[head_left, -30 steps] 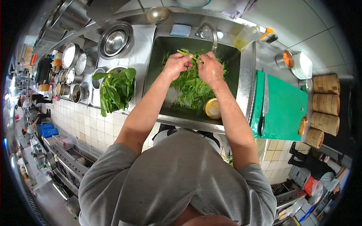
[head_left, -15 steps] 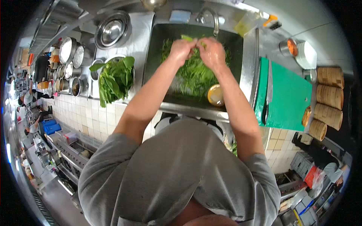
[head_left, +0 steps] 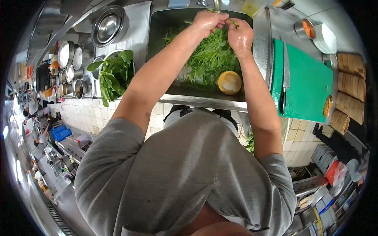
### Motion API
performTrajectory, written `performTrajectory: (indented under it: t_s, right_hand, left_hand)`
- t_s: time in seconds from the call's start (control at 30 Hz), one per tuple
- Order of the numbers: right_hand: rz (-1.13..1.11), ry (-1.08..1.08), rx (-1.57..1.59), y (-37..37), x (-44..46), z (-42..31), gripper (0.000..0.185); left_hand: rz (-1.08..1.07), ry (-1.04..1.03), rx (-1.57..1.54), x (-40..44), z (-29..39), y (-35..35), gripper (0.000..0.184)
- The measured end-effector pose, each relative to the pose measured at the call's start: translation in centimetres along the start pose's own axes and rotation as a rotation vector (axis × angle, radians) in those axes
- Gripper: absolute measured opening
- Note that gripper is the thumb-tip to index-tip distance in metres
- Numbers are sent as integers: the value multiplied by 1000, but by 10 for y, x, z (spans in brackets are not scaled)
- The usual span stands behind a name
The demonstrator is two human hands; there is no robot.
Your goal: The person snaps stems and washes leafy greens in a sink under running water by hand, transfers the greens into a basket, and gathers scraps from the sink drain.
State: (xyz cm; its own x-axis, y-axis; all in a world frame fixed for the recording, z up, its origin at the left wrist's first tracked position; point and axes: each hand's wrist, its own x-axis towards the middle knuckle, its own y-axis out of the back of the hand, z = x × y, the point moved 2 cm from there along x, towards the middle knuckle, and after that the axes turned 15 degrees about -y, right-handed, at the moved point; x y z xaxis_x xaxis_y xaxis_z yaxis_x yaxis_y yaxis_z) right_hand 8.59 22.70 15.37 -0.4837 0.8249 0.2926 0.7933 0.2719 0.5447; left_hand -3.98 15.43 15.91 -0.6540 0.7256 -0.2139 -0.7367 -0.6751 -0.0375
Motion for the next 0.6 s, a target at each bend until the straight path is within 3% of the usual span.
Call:
performTrajectory:
  t_s: [0.23, 0.27, 0.37, 0.4, 0.43, 0.47, 0.53, 0.6]
  right_hand:
    - [-113, -148, -266, 5, 0, 27, 21]
    - [-216, -309, -152, 6, -1, 31, 22]
    - [-348, -600, 113, 3, -13, 46, 24]
    - [-375, -721, 262, 2, -19, 53, 26]
    - [-374, -728, 258, 6, -22, 54, 26]
    - [-288, -641, 111, 16, -27, 51, 27]
    - [-203, -549, -33, 34, -36, 46, 28]
    - [-167, -432, -95, 60, -41, 48, 25]
  left_hand:
    - [-135, 79, 118, 18, -25, -19, 27]
    - [-134, 90, 117, 19, -32, -18, 27]
    - [-240, 159, -146, 43, -55, -15, 25]
    - [-257, 192, -366, 63, -75, -9, 24]
    - [-271, 222, -587, 75, -95, -5, 24]
    - [-270, 229, -592, 72, -109, 0, 24]
    - [185, 43, -595, 69, -132, 29, 26]
    - [135, 204, 360, 49, -185, 76, 22]
